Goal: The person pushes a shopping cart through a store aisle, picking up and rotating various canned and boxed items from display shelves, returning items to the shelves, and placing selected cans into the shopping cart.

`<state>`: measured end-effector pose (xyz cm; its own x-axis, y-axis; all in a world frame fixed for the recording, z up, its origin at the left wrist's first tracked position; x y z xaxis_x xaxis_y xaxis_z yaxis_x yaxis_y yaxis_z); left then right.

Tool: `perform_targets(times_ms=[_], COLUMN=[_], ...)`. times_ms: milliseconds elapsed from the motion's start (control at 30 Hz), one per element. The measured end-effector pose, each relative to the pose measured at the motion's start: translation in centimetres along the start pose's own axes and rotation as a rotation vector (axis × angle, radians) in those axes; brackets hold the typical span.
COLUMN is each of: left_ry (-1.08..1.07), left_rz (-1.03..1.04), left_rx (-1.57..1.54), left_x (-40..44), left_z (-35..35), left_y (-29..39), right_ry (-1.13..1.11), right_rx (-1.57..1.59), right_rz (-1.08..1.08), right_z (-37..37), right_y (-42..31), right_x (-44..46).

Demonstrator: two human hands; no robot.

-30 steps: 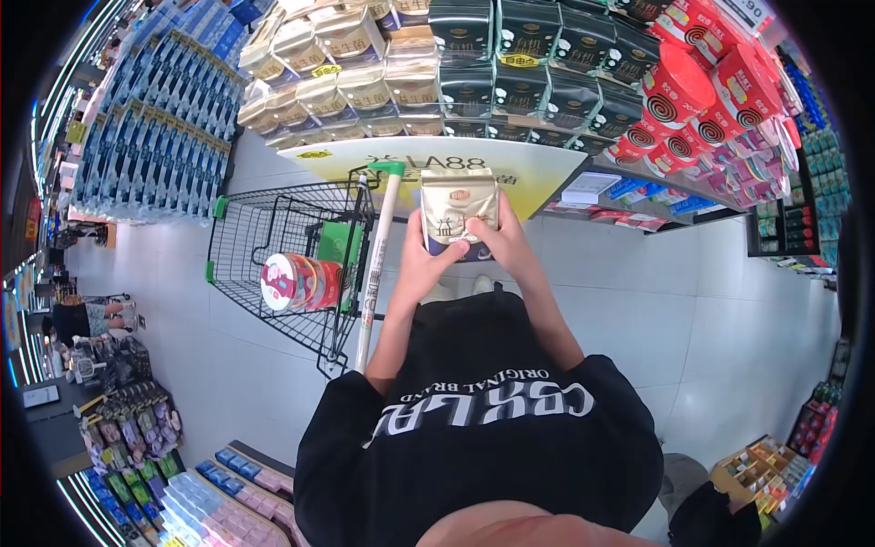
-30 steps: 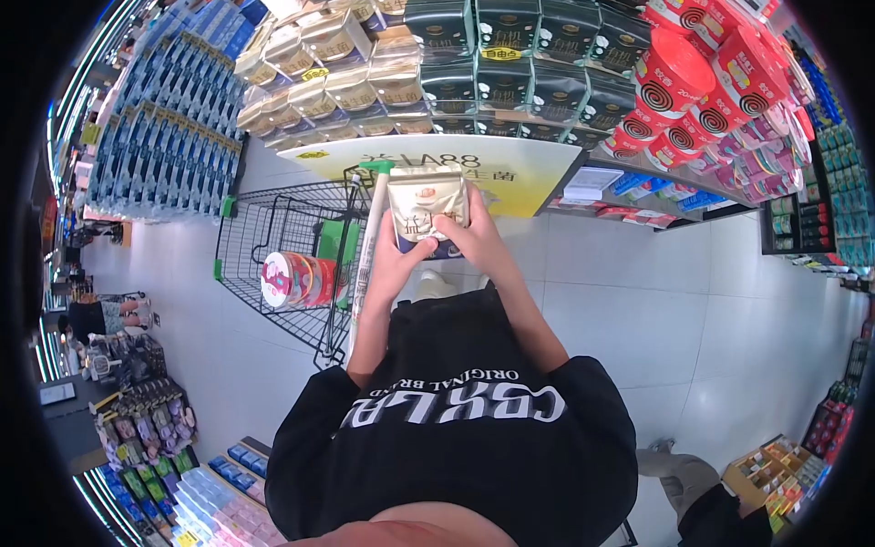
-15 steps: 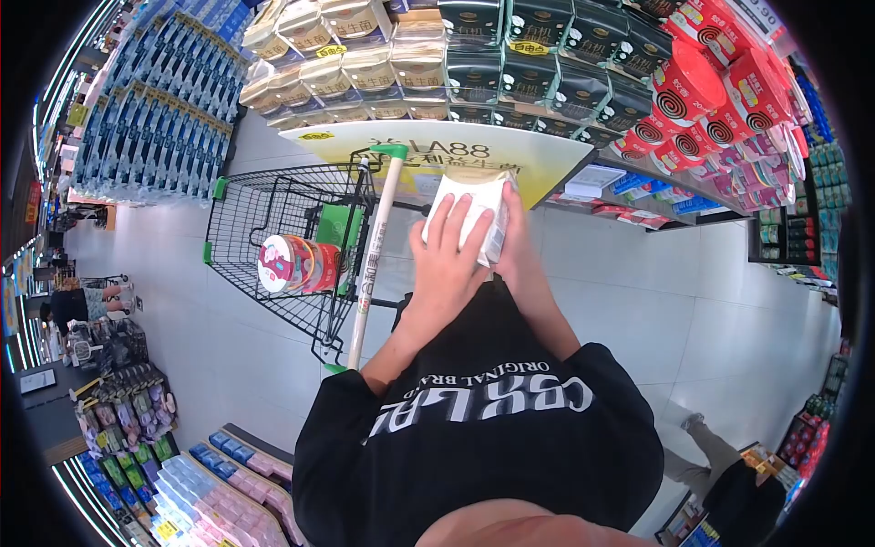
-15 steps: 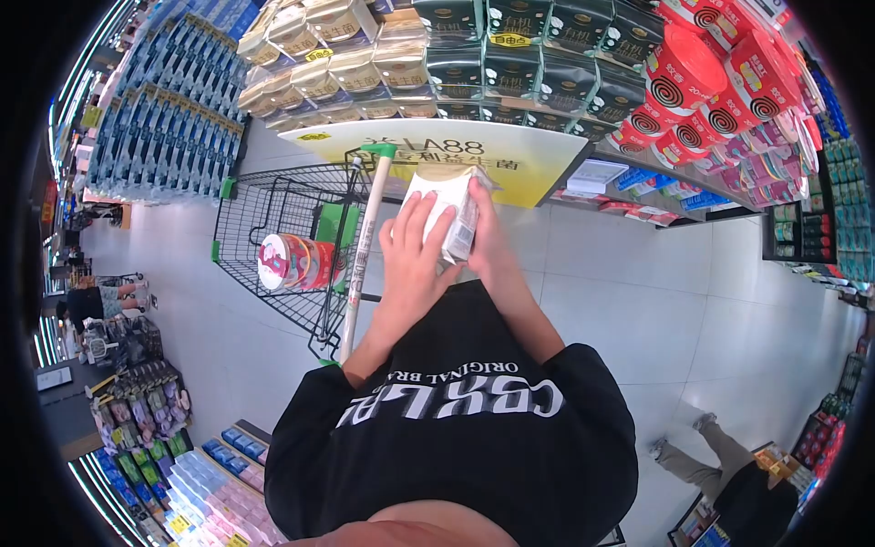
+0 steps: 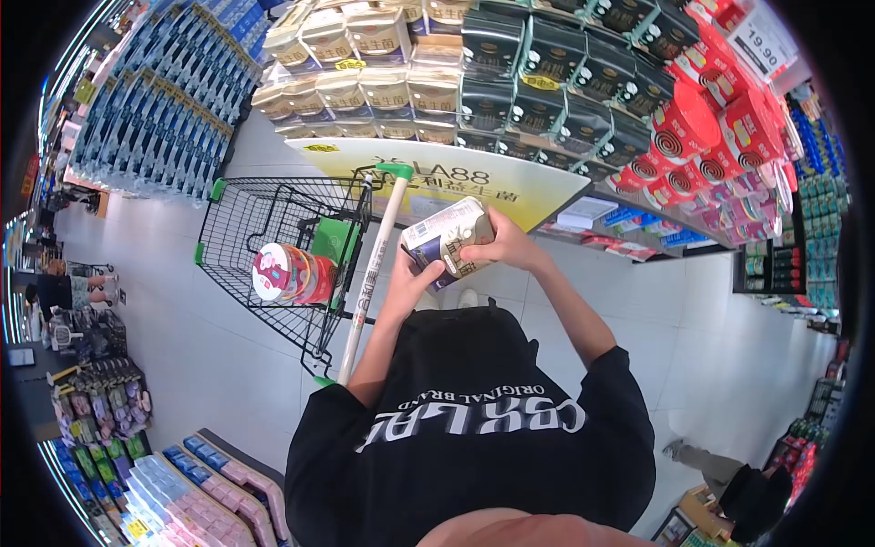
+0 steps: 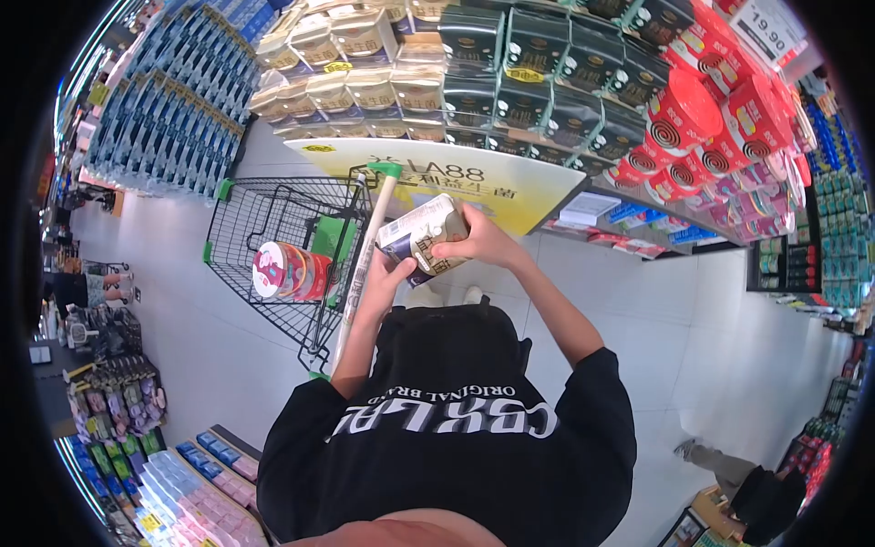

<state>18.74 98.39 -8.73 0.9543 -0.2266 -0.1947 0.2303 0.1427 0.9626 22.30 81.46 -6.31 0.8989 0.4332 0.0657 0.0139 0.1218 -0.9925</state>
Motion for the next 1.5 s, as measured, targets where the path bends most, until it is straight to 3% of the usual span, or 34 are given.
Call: perform_targets(times_ms=[67, 100, 167, 200, 233, 300, 467, 567, 700, 833, 867, 967, 1033, 1067, 1100, 1133, 1200, 1300, 1400, 1500], left_ry=[0.099, 0.191, 0.432, 0.553, 0.539, 0.501, 0.62, 0.62, 0.622, 0.612, 0.611, 0.611, 0.593, 0.619, 0.641, 0.658, 0.778, 1.051, 1.34, 1.345], left_rz=[0.092, 0.107, 0.209, 0.255, 0.119, -0.157, -0.07, -0.11, -0.122, -0.131, -0.129, -0.125, -0.095, 0.017, 0.133, 0.252, 0.23, 0.137, 0.05, -0.186], left_rx=[0.179, 0.546, 1.074, 1.341, 1.318, 1.259, 1.29, 1.285, 1.286, 1.253, 1.246, 1.176, 1.087, 1.023, 0.962, 0.902, 0.836, 0.678, 0.234, -0.204], left_x=[-0.3, -0.6, -2.1, -3.0, -3.2, -3.8, -4.1, -4.1, -4.2, -4.0, -4.1, -4.4, -4.5, -4.7, -5.0, -5.3, -6.6, -9.9, -13.2, -13.8], left_z=[-1.4, -3.1, -5.6, -6.7, -8.7, -12.2, -11.4, -11.8, -11.7, -11.8, -11.9, -11.9, -11.8, -12.0, -12.5, -13.1, -15.9, -21.8, -29.3, -34.7], left_y=[0.7, 0.1, -0.3, -0.8, -3.2, -7.7, -6.6, -7.0, -6.9, -7.0, -7.0, -6.5, -5.8, -5.5, -5.1, -4.6, -3.8, -2.5, -5.4, -10.0], right_ry=[-0.059, -0.015, 0.021, 0.053, 0.091, 0.167, 0.305, 0.243, 0.233, 0.266, 0.313, 0.175, -0.08, -0.285, -0.351, -0.532, -0.652, -0.776, -0.808, -0.811], right_rx=[-0.14, -0.49, -0.586, -0.629, -0.643, -0.962, -1.511, -1.661, -1.868, -1.91, -1.926, -1.683, -1.476, -1.363, -1.313, -1.079, -1.042, -0.922, -0.728, -0.633], right_rz=[-0.032, -0.055, -0.115, -0.292, -0.266, -0.488, -0.668, -0.308, -0.264, -0.241, -0.306, -0.739, -0.644, -0.4, -0.468, -0.495, -0.497, -0.305, -0.185, 0.016], right_z=[-0.5, -1.4, -2.0, -2.9, -3.5, -4.0, -7.2, -8.8, -10.0, -9.3, -7.6, -0.9, 4.3, 6.6, 8.9, 11.8, 15.6, 19.8, 23.4, 27.3], right_y=[-1.8, -5.0, -9.9, -10.9, -13.2, -17.9, -19.5, -16.5, -13.0, -12.4, -12.7, -10.4, -5.5, -1.5, 2.9, 2.7, 8.9, 13.2, 14.7, 16.1], right_x=[2.0, 3.2, 6.1, 8.0, 9.7, 12.5, 21.1, 25.2, 28.2, 28.0, 26.8, 23.1, 20.2, 19.6, 17.7, 14.9, 12.9, 12.6, 15.5, 19.7])
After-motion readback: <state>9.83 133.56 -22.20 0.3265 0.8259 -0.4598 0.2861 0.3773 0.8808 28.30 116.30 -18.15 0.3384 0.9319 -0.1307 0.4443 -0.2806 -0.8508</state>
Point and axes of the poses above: each hand's wrist, its own x-axis towards the middle knuckle, its own z-axis out of the palm, y = z × x, the point moved 7 cm from there along x, towards the middle knuckle, and after that the axes turned 8 degrees about -z, right-handed, at the moved point
